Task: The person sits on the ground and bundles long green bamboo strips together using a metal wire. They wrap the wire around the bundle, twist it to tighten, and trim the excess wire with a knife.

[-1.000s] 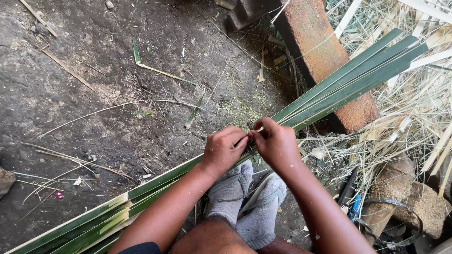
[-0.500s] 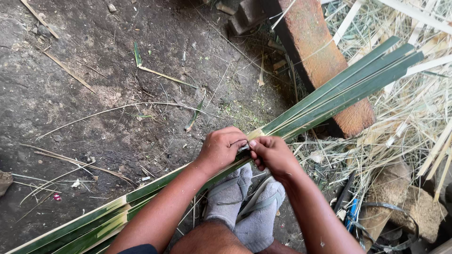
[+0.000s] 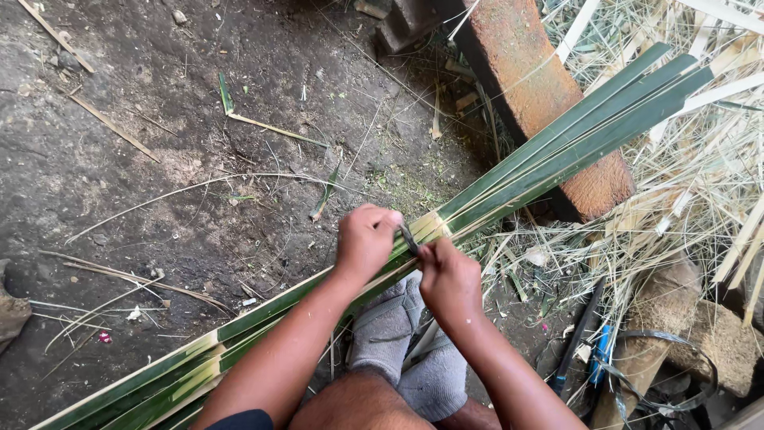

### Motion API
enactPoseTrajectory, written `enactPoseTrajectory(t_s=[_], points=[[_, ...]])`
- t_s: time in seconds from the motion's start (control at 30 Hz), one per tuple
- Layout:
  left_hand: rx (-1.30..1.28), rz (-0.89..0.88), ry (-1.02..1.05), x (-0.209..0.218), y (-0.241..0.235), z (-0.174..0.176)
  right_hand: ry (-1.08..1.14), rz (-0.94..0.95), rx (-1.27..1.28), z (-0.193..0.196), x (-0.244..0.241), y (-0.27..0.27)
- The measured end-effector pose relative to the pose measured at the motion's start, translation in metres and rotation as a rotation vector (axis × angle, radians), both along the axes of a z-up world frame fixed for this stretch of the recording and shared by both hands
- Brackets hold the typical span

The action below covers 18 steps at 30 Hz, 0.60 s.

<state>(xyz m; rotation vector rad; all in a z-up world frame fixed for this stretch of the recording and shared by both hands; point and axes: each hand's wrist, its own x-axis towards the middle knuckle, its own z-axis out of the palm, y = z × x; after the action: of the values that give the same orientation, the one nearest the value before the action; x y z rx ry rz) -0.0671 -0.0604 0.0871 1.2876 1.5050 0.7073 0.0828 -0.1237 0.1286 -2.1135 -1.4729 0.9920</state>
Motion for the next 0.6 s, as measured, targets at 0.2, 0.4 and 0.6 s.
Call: enactPoseTrajectory(t_s=[0.2,0.4,0.6], points=[[0.028,-0.029,0.125,0.001,0.003,-0.025,0.237,-0.033,-0.229,-0.006,0.021,-0.006],[0.149,-0.035,0.139,0.011,-0.002,-0.041,0.681,-0.28,-0.391,-0.007,0.032,0.004],[-0.01,-0.029,0.18,0.013,-0.002,-0.05,0.128,0.076,-0.188,-0.005,0.028,-0.009]])
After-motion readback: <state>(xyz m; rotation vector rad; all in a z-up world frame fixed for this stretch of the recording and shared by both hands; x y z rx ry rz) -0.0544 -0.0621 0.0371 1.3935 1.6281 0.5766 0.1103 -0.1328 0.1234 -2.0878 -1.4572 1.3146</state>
